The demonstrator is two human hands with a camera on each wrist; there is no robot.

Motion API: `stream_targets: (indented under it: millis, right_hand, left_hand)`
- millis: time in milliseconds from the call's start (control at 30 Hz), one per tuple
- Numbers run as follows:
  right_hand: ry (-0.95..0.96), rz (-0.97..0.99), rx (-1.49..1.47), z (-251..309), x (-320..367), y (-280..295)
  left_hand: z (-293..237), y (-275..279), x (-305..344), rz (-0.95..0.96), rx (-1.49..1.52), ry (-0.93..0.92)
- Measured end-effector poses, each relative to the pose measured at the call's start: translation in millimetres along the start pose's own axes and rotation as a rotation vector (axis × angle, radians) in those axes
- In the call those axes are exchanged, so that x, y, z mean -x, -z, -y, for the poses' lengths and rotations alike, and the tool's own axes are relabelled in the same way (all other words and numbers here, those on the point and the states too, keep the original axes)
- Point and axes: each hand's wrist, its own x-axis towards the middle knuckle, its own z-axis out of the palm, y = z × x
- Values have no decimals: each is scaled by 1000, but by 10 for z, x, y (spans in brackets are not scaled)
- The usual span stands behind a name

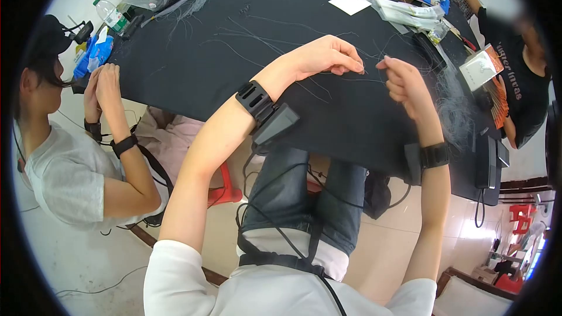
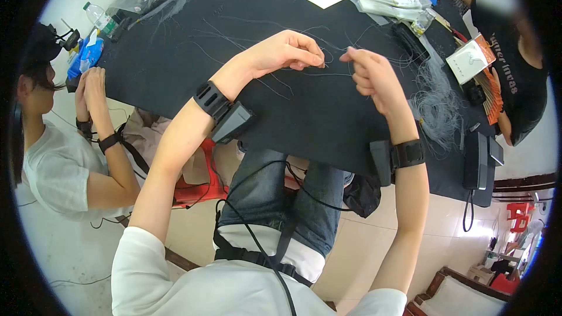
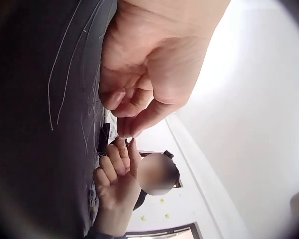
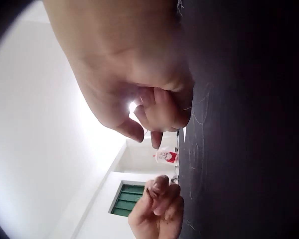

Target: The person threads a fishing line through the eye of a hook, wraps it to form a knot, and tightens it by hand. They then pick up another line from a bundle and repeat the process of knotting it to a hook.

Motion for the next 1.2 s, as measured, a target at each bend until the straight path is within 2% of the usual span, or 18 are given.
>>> stream_targets:
  millis: [133, 367, 933, 1200]
  right_hand:
    - [-28, 119, 120, -9, 50, -114]
    - [-9, 140, 301, -44, 52, -140]
    - [54, 146, 265, -47, 32, -130]
    - [34, 132, 253, -45, 27, -111]
  left_hand:
    - [23, 53, -22, -5, 14, -6]
    - [65, 0, -19, -18, -100, -11]
    - [72, -8, -19, 55, -87, -18]
    - [58, -20, -7, 0, -114, -31]
